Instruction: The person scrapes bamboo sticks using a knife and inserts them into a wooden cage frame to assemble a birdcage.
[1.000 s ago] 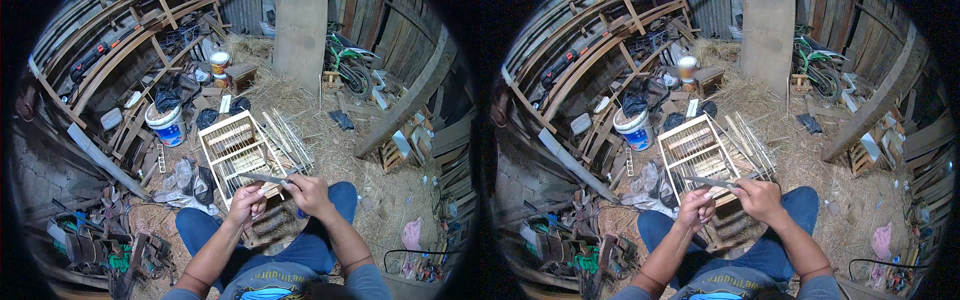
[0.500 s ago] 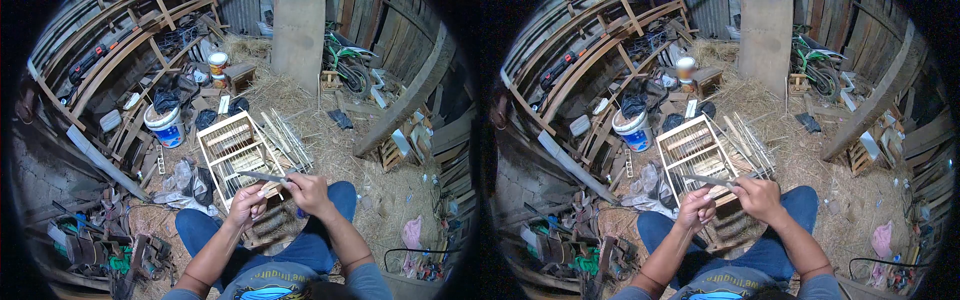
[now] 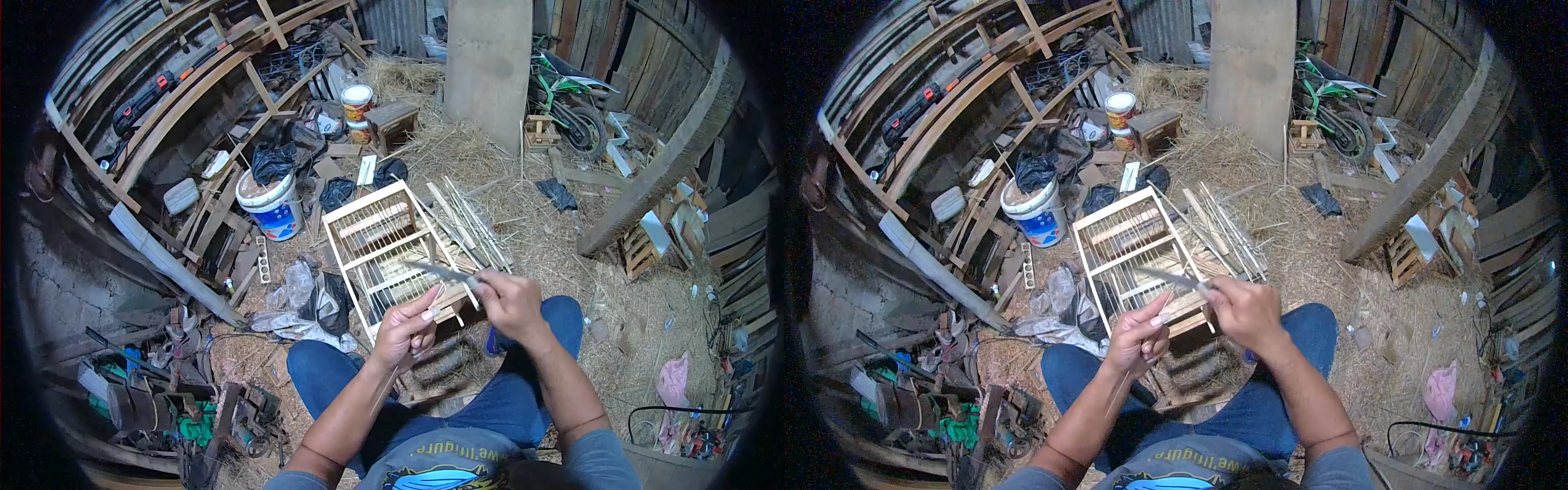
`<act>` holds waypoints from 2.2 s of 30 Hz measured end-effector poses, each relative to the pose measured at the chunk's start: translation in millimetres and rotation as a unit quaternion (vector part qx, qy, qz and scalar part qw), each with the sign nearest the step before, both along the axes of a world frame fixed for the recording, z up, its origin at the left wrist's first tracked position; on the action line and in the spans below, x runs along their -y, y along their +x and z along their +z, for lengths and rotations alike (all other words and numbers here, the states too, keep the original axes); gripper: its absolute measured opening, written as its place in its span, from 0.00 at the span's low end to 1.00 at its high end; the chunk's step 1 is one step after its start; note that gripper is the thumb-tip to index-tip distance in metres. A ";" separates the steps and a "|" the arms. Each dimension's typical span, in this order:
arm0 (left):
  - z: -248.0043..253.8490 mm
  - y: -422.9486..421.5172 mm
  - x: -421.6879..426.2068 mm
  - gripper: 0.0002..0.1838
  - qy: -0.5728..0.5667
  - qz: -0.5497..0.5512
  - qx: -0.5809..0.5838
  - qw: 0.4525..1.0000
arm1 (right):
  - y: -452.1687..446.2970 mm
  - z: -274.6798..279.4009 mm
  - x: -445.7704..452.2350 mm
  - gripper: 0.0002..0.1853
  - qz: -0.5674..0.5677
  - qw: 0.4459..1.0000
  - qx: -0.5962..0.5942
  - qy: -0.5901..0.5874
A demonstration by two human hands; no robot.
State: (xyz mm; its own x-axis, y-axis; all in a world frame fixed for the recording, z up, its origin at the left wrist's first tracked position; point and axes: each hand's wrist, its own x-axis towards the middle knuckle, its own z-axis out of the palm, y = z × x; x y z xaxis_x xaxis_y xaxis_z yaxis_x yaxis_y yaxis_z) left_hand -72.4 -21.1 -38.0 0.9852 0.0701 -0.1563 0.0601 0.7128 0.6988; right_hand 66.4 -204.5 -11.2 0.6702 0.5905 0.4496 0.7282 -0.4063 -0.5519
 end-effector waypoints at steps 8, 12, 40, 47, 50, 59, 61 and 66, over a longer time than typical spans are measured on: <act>2.5 -0.4 -1.0 0.25 0.065 -0.025 -0.018 0.997 | -10.7 2.8 -2.6 0.09 0.049 0.998 0.016 0.034; -2.6 -4.2 -1.5 0.25 0.073 -0.019 -0.011 0.997 | 5.3 2.8 2.5 0.09 0.003 1.000 -0.008 0.004; -13.8 -13.7 8.0 0.24 0.193 0.064 -0.031 0.979 | -5.6 3.8 -21.7 0.14 0.102 0.963 -0.237 0.077; -8.3 -12.3 6.2 0.26 0.120 0.092 -0.064 0.986 | -42.4 3.9 -13.1 0.09 0.114 0.992 -0.040 0.020; -8.5 -12.6 4.1 0.26 0.057 0.075 -0.060 0.994 | -38.3 3.3 -11.9 0.09 0.111 0.994 -0.014 0.013; 1.8 -9.2 2.0 0.24 -0.083 0.037 -0.038 0.995 | -27.3 5.2 -12.4 0.08 0.112 0.993 0.003 0.030; 0.1 -8.3 1.2 0.25 -0.088 0.029 -0.032 0.995 | -26.2 4.4 -11.0 0.08 0.106 0.994 -0.005 0.030; -4.9 -9.2 -3.1 0.22 -0.116 0.008 0.004 0.993 | -5.6 -11.7 -4.0 0.08 0.044 0.998 0.001 0.040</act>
State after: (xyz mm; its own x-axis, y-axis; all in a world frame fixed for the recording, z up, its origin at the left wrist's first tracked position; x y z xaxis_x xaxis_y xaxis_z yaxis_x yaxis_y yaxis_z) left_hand -81.6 -18.0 -42.9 0.9856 0.0479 -0.1624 0.0435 0.8553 0.5164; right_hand 60.8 -200.5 -22.9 0.6165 0.6090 0.4990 0.7603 -0.2957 -0.5784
